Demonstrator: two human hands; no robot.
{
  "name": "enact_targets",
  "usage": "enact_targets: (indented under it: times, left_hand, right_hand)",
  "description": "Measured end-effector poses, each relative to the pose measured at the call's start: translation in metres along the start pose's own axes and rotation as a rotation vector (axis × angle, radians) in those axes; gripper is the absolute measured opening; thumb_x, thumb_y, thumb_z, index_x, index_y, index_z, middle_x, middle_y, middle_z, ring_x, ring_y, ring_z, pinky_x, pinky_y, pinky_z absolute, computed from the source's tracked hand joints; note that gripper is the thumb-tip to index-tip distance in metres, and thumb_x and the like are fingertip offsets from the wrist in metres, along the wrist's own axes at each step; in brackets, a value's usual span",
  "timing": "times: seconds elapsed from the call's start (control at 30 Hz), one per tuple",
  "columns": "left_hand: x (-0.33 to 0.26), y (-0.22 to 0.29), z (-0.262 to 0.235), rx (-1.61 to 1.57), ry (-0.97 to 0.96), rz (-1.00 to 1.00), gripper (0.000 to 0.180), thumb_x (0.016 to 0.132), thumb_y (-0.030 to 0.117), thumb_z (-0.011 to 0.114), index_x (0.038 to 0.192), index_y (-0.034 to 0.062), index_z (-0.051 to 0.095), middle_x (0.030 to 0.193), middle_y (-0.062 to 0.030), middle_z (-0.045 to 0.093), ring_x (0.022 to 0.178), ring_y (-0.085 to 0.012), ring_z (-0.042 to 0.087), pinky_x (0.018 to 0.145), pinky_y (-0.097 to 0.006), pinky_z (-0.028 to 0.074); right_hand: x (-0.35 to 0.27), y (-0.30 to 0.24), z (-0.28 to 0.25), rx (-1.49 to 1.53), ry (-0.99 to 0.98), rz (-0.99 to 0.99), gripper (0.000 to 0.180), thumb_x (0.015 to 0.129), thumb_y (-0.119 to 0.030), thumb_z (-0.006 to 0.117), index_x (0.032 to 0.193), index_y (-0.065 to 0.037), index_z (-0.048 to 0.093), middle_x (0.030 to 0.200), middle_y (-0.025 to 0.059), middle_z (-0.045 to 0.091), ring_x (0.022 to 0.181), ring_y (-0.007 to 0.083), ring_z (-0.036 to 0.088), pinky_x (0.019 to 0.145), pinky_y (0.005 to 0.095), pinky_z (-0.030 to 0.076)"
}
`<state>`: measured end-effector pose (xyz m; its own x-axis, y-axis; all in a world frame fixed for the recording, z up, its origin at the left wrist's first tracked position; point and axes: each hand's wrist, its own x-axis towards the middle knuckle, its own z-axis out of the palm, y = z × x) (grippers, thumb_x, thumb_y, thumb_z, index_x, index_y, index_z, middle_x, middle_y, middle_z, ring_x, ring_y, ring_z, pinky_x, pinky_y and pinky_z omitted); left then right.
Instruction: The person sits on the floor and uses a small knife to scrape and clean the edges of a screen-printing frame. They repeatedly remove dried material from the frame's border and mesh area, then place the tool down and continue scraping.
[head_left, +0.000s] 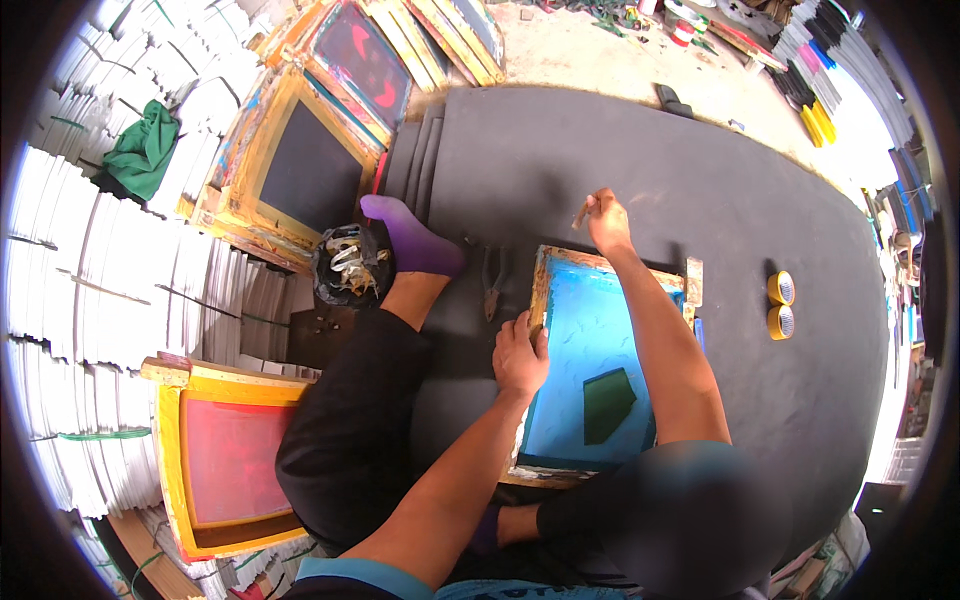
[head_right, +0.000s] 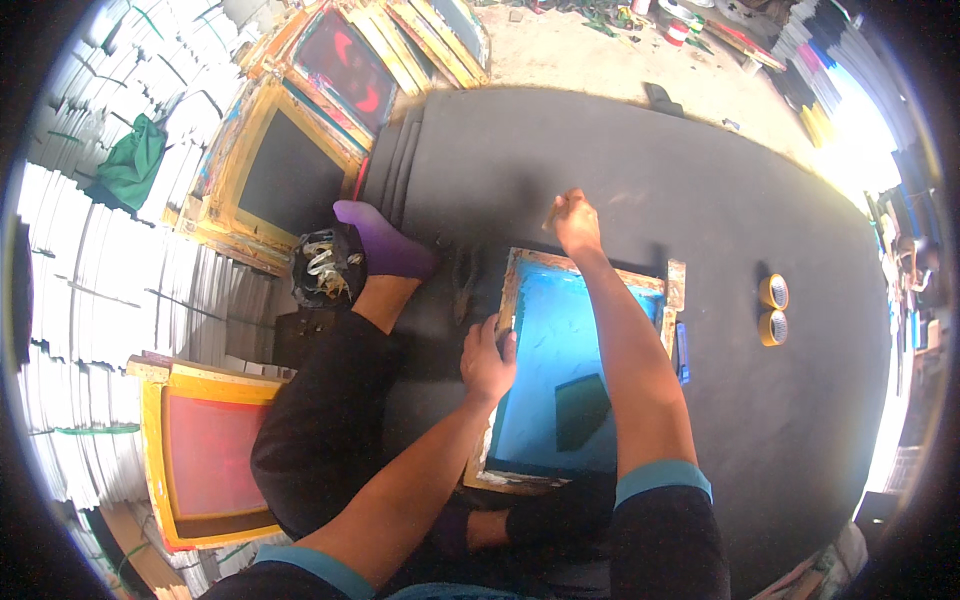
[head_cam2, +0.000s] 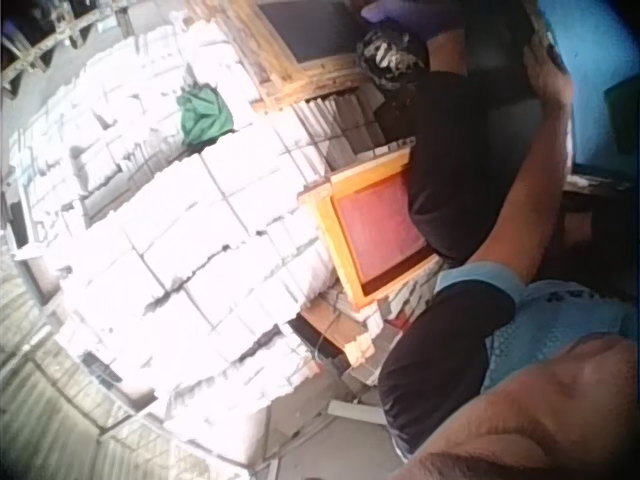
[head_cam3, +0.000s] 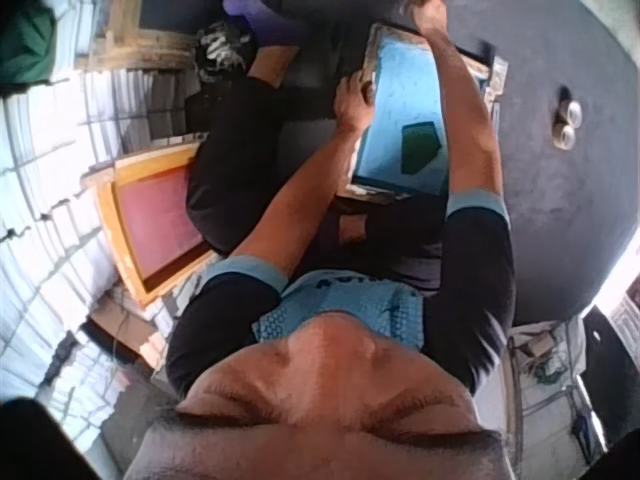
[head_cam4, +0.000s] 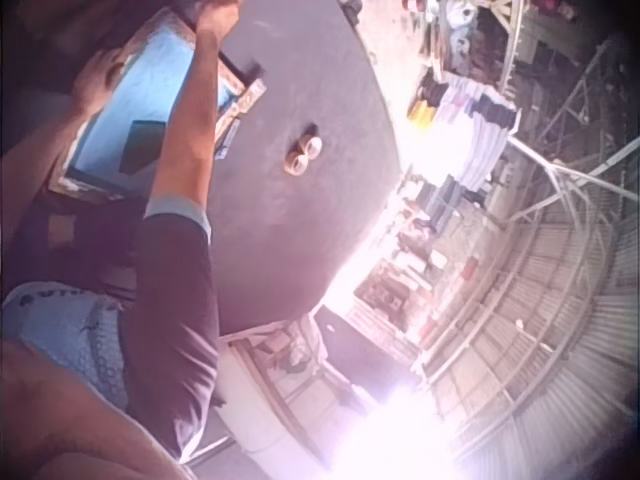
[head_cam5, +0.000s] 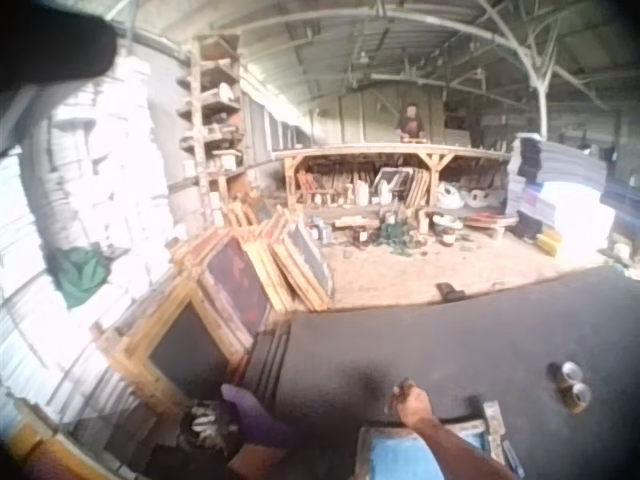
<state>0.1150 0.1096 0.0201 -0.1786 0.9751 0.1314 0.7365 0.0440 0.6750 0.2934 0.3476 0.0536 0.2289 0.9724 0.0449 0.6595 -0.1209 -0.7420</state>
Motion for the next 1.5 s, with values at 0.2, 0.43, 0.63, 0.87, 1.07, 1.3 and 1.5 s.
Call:
enact_targets:
  times: [0.2,0.43,0.63,0.87,1.07,1.3,1.5]
  left_hand:
    - [0.001,-0.007,-0.002,-0.015,-0.006,-0.026,0.049,0.096,0.032,0.068,0.137,0.0077,0.057,0.115,-0.0161,0.059,0.108,-0.0375,0.060,0.089,-0.050,0.052]
    - [0.002,-0.005,-0.004,-0.098,0.027,-0.041,0.045,0.094,0.031,0.069,0.131,0.0069,0.062,0.113,-0.0192,0.062,0.108,-0.0409,0.062,0.090,-0.050,0.051]
    - [0.006,-0.017,-0.007,-0.183,-0.016,-0.110,0.037,0.096,0.029,0.067,0.127,0.0076,0.066,0.115,-0.0162,0.063,0.109,-0.0392,0.063,0.092,-0.048,0.051]
    - [0.043,-0.015,-0.018,-0.007,-0.003,0.269,0.035,0.095,0.023,0.068,0.129,0.0175,0.065,0.115,-0.0107,0.061,0.105,-0.0331,0.065,0.086,-0.047,0.055]
    - [0.066,-0.019,-0.031,0.279,-0.149,0.540,0.032,0.095,0.025,0.069,0.127,0.0208,0.065,0.120,-0.0102,0.056,0.108,-0.0318,0.062,0.089,-0.048,0.053]
    - [0.082,-0.013,-0.043,0.366,-0.321,0.598,0.023,0.097,0.028,0.067,0.117,0.0170,0.063,0.115,-0.0105,0.056,0.106,-0.0326,0.063,0.089,-0.050,0.052]
    - [0.100,-0.001,-0.046,0.466,-0.448,0.610,0.022,0.098,0.031,0.066,0.113,0.0154,0.060,0.113,-0.0106,0.055,0.107,-0.0330,0.063,0.089,-0.050,0.051]
  right_hand:
    - [-0.048,-0.015,-0.004,0.620,-0.195,0.185,0.015,0.108,-0.011,0.048,0.114,0.000,0.057,0.085,0.0112,0.065,0.074,0.0174,0.066,0.069,0.0318,0.057]
    - [-0.130,0.006,0.018,0.288,-0.196,0.129,0.027,0.103,-0.008,0.043,0.121,0.000,0.063,0.076,0.0115,0.067,0.074,0.0214,0.067,0.069,0.0370,0.053]
    - [-0.184,-0.002,0.016,0.280,-0.231,0.145,0.024,0.103,-0.013,0.051,0.117,-0.002,0.067,0.084,0.0172,0.072,0.081,0.0294,0.070,0.075,0.0425,0.054]
    - [-0.216,0.033,0.015,0.310,-0.123,0.129,0.018,0.102,-0.011,0.057,0.113,-0.001,0.068,0.080,0.0090,0.068,0.062,0.0156,0.061,0.060,0.0339,0.050]
    - [-0.220,0.024,-0.001,0.386,-0.113,0.172,0.017,0.101,-0.010,0.059,0.112,-0.002,0.069,0.080,0.0083,0.068,0.062,0.0152,0.059,0.060,0.0338,0.050]
    - [-0.216,0.023,0.001,0.455,-0.125,0.232,0.021,0.098,-0.012,0.060,0.113,-0.001,0.068,0.089,0.0165,0.073,0.083,0.0286,0.069,0.076,0.0402,0.054]
    - [-0.215,0.025,-0.003,0.474,-0.147,0.271,0.022,0.097,-0.013,0.063,0.115,-0.002,0.069,0.097,0.0202,0.075,0.095,0.0345,0.073,0.086,0.0428,0.055]
